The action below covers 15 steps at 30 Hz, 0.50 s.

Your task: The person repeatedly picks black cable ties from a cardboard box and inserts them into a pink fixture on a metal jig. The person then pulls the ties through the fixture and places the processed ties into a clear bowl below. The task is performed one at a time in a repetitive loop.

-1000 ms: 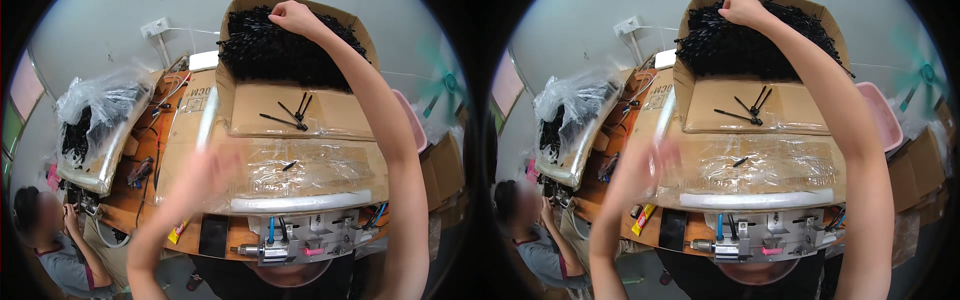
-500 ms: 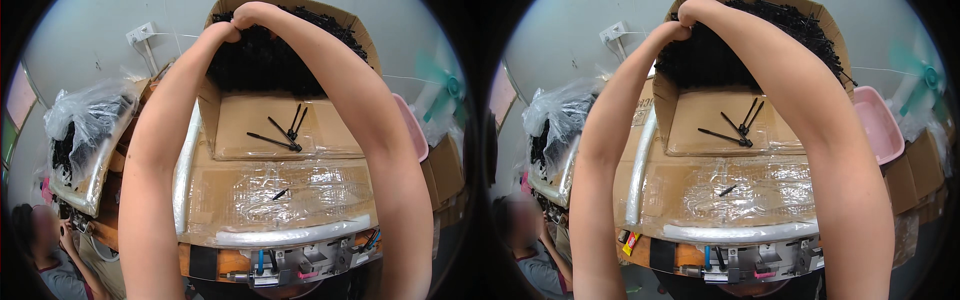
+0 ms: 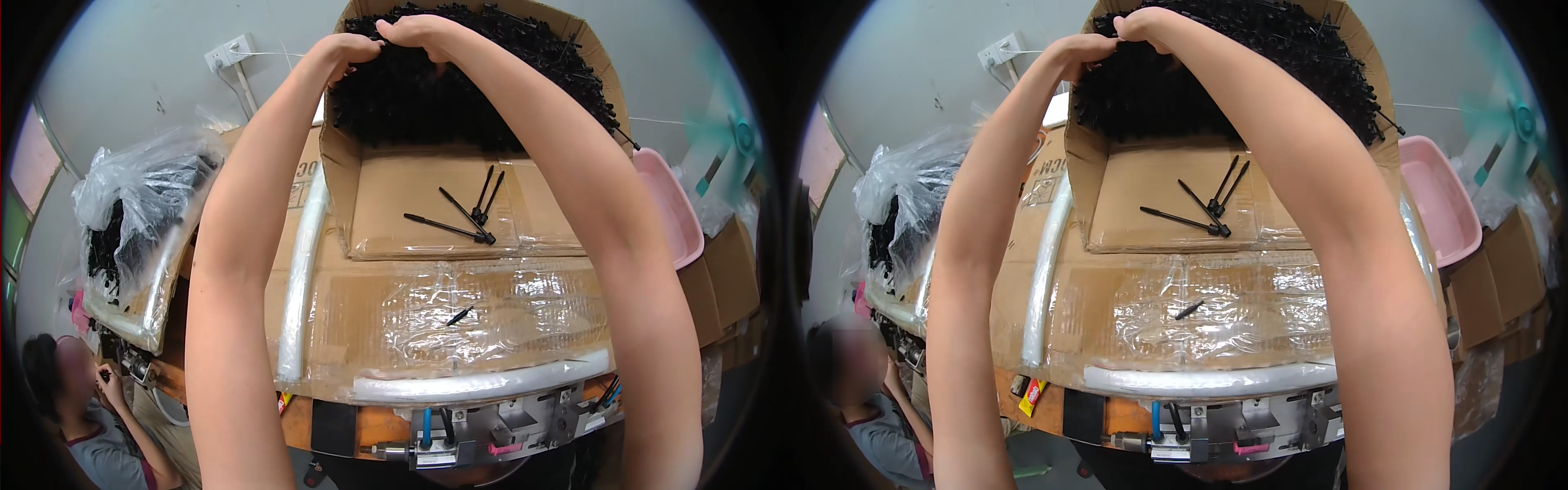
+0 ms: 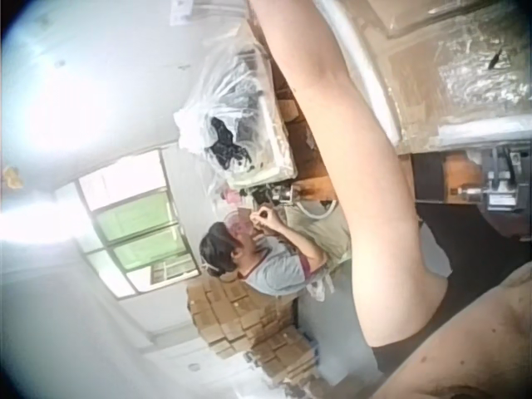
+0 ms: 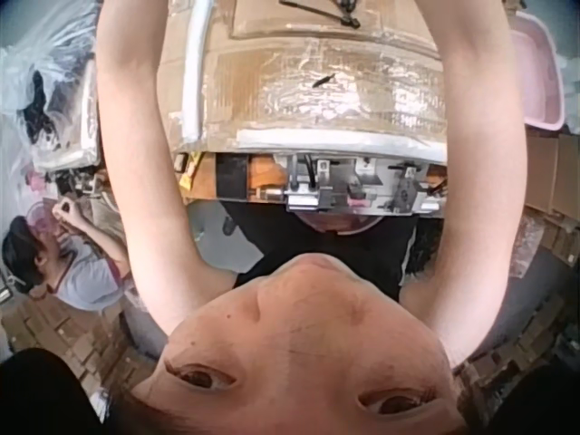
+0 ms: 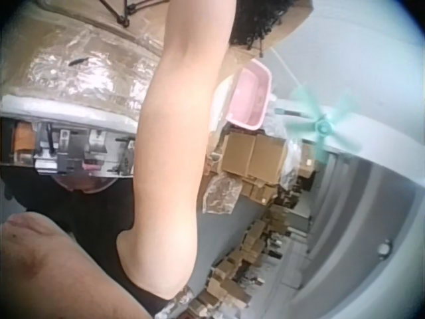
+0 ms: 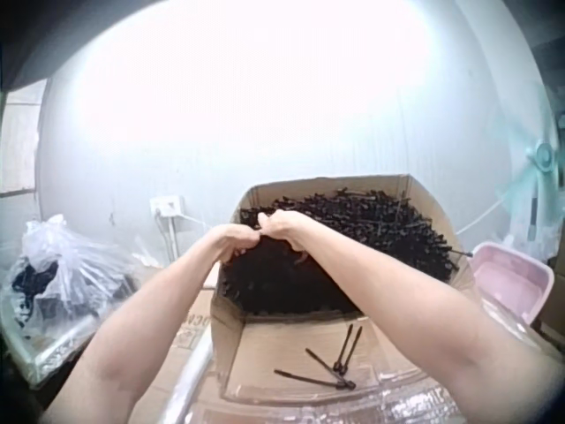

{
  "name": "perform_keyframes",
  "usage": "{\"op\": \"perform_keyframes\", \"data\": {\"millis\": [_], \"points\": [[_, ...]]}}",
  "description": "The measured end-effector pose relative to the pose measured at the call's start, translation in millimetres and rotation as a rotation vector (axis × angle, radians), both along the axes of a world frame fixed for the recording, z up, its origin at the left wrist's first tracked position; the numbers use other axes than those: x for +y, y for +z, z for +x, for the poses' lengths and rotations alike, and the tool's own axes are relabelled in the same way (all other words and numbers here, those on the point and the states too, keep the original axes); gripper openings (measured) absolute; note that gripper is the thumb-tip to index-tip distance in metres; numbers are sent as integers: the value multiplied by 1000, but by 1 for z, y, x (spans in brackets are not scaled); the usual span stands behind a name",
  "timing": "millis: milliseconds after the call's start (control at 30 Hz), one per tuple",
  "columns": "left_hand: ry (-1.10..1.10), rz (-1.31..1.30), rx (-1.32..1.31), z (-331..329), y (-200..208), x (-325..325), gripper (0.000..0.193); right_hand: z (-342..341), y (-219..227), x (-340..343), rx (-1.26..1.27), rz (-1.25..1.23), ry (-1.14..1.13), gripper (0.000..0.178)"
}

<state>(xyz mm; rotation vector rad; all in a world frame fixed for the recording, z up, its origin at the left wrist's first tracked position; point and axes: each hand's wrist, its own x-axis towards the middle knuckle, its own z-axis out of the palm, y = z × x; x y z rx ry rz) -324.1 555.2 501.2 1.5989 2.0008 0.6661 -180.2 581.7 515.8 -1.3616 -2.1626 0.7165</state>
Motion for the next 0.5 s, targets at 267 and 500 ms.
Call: {"op": "perform_keyframes", "data": {"millis": [267,500], "points": [[-189,-25,-263,4,4,-36,82,14,-4,-25,305,-148,99,83],[-141,222,-468,-2,-27,-14,72,20,-17,-27,430,-142,181,112]]}}
